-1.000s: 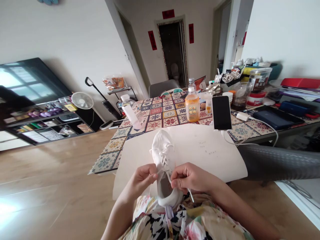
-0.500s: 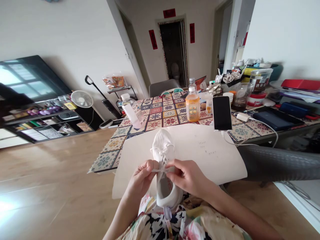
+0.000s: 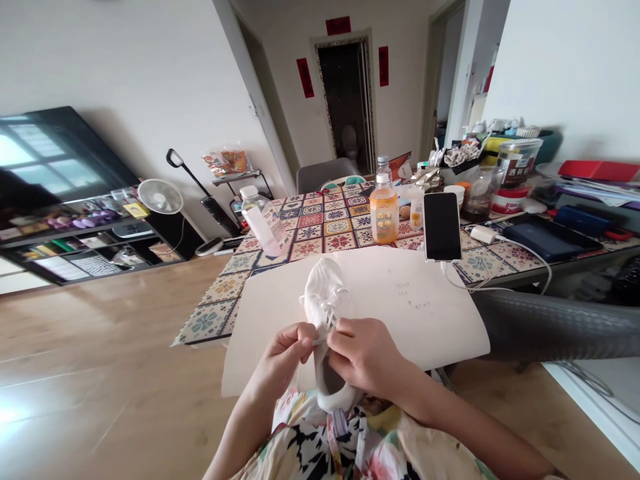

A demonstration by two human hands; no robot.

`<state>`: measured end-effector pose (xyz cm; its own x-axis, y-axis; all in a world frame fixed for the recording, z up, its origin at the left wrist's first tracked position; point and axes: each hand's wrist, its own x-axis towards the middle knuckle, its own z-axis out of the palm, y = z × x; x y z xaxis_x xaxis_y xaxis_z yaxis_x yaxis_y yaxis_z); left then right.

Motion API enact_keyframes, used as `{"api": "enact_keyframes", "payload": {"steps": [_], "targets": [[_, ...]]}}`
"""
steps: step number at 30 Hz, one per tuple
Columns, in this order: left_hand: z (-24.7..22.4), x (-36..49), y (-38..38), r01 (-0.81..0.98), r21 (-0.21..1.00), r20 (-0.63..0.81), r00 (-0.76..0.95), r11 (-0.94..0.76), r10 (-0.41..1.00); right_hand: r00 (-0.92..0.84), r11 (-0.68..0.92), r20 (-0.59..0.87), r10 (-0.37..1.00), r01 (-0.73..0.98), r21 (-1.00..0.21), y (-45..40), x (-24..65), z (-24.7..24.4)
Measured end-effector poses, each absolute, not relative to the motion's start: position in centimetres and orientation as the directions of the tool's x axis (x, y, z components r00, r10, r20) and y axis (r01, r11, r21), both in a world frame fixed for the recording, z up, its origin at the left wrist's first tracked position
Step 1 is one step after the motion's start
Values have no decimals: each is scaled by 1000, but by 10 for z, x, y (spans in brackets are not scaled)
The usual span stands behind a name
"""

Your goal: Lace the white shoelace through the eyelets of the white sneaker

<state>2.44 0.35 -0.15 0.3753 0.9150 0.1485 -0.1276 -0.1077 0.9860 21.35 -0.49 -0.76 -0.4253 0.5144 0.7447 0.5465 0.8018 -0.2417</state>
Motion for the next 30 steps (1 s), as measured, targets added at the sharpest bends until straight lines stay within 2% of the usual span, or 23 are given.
{"api": "enact_keyframes", "payload": {"steps": [4,6,10,12,14,16,18,20,23,25,30], "targets": [[-2,16,10,128,976,129,307,-175,943,-388,833,793,471,491,-255,-3,214,-14],[-3,14,13,220,946,176,264,-237,948,-396,843,796,458,479,-246,-2,215,-16],[-6,18,18,330,872,300,218,-360,928,-517,865,762,391,488,-114,0,221,-12],[-7,19,19,345,864,309,214,-368,927,-626,887,699,347,461,-27,0,227,-7],[-8,19,19,344,865,315,192,-365,929,-693,906,642,328,424,-5,0,232,-5],[-8,16,19,331,871,326,165,-364,931,-654,895,646,393,432,-108,1,237,-5],[-6,12,19,284,890,323,157,-356,933,-542,823,641,543,492,-282,3,242,-7],[-3,8,19,208,920,301,169,-333,938,-475,743,587,656,546,-388,6,247,-8],[1,5,19,112,950,268,184,-291,946,-520,720,498,694,522,-458,11,257,-5],[1,5,20,92,954,264,182,-284,947,-579,691,409,706,438,-575,14,264,-1],[-5,5,25,94,949,279,195,-301,940,-647,453,183,740,279,-847,19,277,0]]}}
